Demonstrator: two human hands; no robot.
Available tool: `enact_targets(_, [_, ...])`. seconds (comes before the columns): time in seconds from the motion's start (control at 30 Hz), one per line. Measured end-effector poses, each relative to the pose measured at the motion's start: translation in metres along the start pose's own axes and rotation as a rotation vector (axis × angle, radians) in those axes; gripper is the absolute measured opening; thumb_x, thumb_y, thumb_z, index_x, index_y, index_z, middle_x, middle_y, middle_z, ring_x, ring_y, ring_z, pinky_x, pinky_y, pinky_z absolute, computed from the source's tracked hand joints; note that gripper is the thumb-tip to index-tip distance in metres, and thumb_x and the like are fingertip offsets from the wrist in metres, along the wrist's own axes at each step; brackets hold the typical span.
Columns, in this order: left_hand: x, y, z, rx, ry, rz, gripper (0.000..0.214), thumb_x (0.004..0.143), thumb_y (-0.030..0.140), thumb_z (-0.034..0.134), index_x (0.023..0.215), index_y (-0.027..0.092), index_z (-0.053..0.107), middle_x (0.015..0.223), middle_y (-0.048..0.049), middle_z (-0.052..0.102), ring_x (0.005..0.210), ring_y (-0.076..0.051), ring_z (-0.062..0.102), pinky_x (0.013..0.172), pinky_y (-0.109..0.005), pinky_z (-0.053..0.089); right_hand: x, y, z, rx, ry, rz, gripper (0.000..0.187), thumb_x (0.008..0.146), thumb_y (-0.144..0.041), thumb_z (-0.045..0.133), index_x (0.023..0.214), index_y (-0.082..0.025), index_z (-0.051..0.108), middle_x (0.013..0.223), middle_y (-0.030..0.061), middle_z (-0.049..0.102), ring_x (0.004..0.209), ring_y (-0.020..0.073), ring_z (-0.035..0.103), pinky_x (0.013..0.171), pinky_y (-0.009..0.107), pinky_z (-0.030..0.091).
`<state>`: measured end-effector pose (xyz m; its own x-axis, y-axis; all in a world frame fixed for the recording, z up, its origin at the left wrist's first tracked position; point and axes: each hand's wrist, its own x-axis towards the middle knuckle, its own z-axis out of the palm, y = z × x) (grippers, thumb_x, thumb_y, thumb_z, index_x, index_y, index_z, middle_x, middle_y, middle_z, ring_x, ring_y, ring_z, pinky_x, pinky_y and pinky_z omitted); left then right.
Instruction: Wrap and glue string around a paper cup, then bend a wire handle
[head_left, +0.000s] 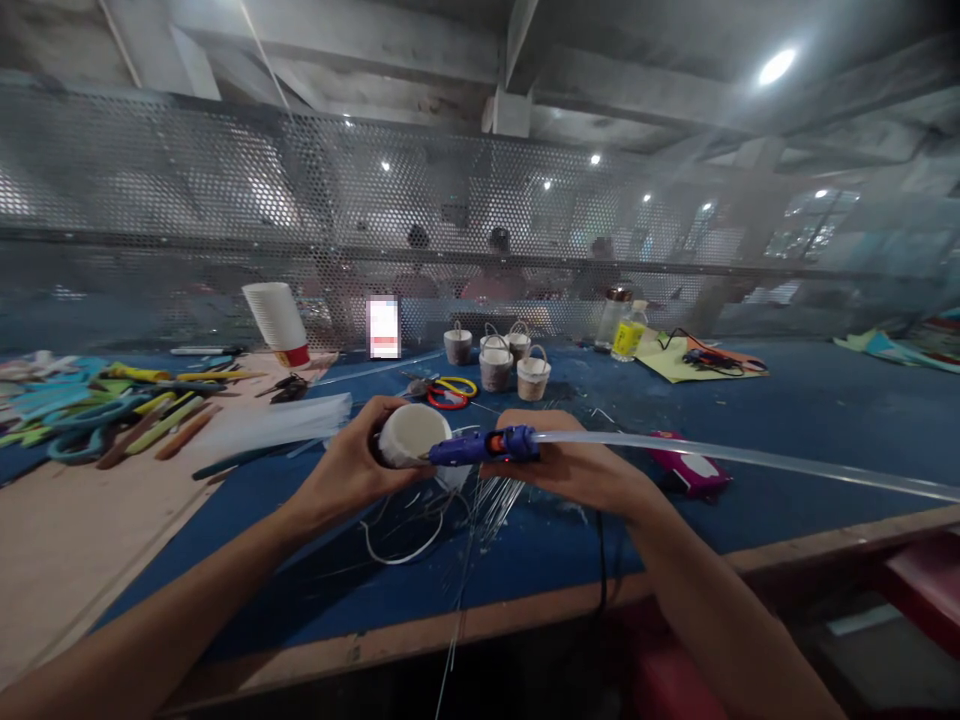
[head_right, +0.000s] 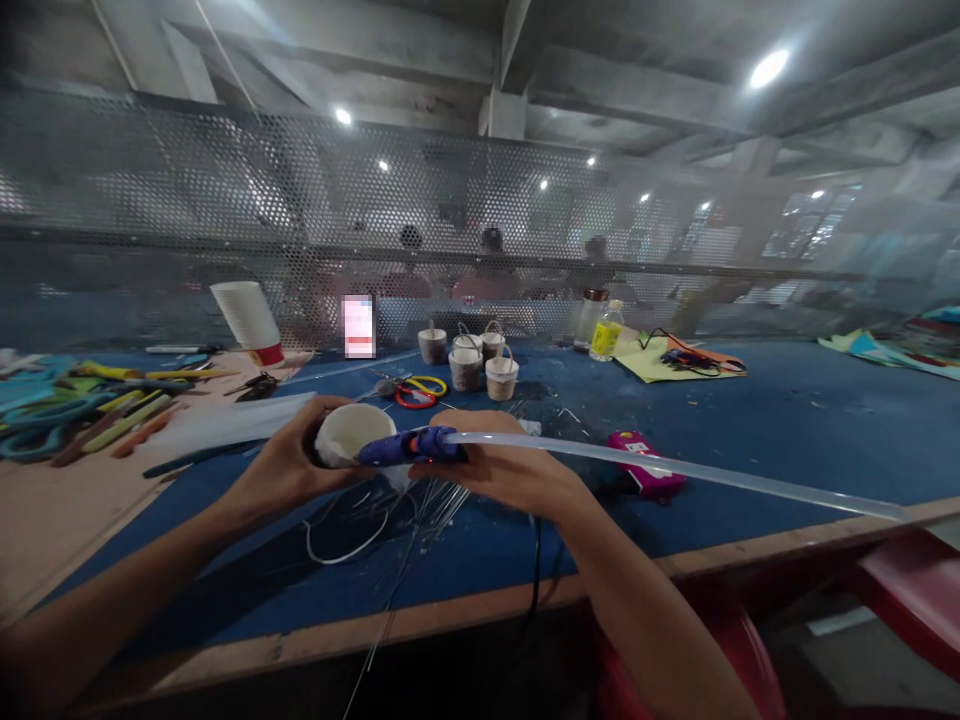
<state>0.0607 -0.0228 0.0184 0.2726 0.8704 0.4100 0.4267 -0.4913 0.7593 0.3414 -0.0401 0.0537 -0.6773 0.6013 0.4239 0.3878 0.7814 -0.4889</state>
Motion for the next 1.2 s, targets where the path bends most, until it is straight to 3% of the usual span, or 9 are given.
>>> enact_targets(0.57, [0.0002,0.0016,-0.0027,0.034,-0.017,0.003,0.061,0.068,0.038,0.084,0.116,0.022,0.049,0.105,-0.0025,0.062,0.094,-0.021,0.063,0.085,-0.034,0.054,-0.0029,0.0018,-0.0002,0.029,-0.013,0.045,0.02,0.097,-0.039,0.058,0.104,-0.022,0.066,0.095,0.0031,0.067,0.085,0.0167,0.06,0.076,0.031,0.051])
enact_targets(1.0, [0.0002,0.0027,-0.003,0.017,-0.03,-0.014,0.059,0.068,0.038,0.083,0.115,0.022,0.05,0.102,-0.0027,0.063,0.092,-0.022,0.064,0.084,-0.036,0.055,-0.0001,-0.0041,-0.0001,-0.104,0.029,0.088,0.024,0.095,-0.042,0.063,0.085,-0.021,0.059,0.081,-0.0021,0.059,0.068,0.0117,0.052,0.059,0.024,0.037])
enact_targets(1.2, [0.0014,0.0019,-0.0042,-0.02,-0.006,-0.039,0.061,0.067,0.04,0.084,0.114,0.021,0.051,0.1,-0.0028,0.064,0.09,-0.021,0.064,0.082,-0.035,0.055,0.0006,0.0001,0.0057,0.03,0.124,0.103,0.023,0.093,-0.043,0.066,0.089,-0.022,0.06,0.086,0.0007,0.062,0.078,0.0164,0.058,0.065,0.027,0.045])
